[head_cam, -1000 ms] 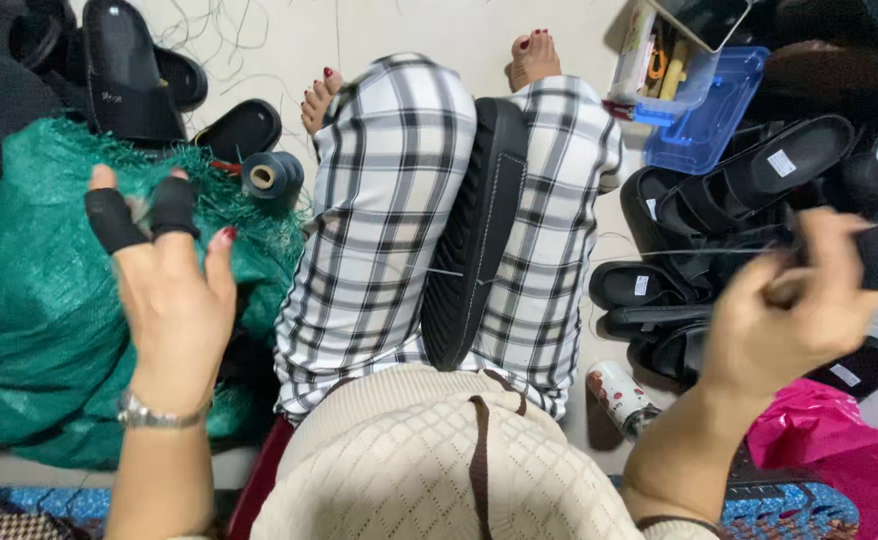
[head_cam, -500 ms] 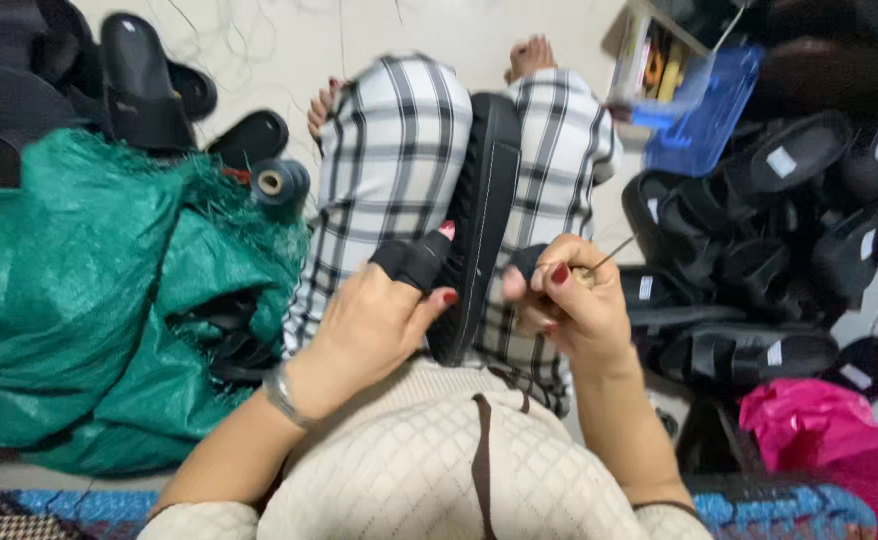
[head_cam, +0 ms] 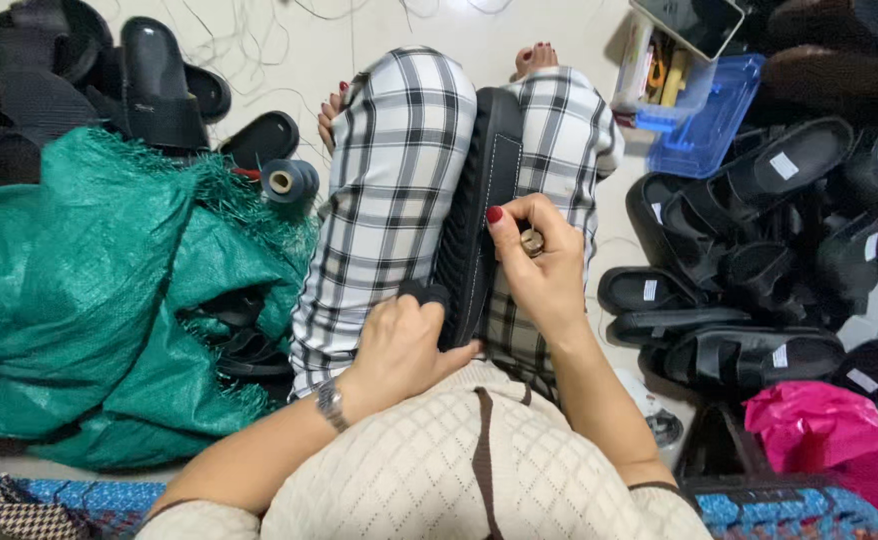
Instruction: The person sits on the floor and sews a black shoe using a needle and thread. They hold the shoe between their legs and repeatedly push the needle through the sole while pulling the thread tight.
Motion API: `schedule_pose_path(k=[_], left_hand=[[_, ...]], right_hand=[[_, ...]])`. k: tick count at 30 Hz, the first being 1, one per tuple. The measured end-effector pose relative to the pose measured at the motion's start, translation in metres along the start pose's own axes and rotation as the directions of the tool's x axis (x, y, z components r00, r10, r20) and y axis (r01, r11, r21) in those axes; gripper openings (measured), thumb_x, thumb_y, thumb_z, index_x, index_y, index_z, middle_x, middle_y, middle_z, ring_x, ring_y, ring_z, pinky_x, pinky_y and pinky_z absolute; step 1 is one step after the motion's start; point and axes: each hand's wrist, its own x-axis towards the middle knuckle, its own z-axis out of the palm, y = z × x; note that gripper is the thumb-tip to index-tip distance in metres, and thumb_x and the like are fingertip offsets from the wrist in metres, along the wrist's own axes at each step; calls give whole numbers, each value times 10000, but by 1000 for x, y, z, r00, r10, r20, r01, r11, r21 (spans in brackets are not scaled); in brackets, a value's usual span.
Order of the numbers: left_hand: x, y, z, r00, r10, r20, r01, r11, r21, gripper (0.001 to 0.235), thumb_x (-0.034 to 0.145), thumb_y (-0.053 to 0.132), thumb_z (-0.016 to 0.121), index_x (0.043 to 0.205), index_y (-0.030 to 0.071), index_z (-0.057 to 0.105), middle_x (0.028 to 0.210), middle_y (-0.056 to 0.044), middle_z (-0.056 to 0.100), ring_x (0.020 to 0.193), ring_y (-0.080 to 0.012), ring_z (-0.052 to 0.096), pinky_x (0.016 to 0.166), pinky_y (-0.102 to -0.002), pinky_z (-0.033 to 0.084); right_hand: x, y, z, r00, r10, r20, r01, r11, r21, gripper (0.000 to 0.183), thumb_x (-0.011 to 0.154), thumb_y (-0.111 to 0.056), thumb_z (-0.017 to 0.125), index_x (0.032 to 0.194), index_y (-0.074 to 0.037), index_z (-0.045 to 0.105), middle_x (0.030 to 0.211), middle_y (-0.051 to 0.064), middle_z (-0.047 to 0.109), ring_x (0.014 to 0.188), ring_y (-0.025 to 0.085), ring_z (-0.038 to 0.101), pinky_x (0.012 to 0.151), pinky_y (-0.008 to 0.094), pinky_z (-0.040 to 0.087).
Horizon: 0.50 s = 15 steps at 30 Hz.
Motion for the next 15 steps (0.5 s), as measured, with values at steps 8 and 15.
schedule_pose_path(k=[8,15], left_hand=[[-35,-20,18,998,28,54,-29,1000,9,653,684,713,738,649,82,575,594,-148,477,615,-420,632,593,-468,507],[0,-60,-143,658,-319,682,530,840,-119,339,752,395,802,825,64,792,672,-175,718,670,-320,676,618,-404,514]], right_hand=[[-16,3,6,997,10,78,-11,1000,8,147,967,-186,731,833,-128,728,501,1,577,475,78,431,471,217,375],[-3,-2,-95,924,81,373,-55,995,-79,121,961,-74,642,1067,-32,681,871,126,641,731,169,465,655,282,377]])
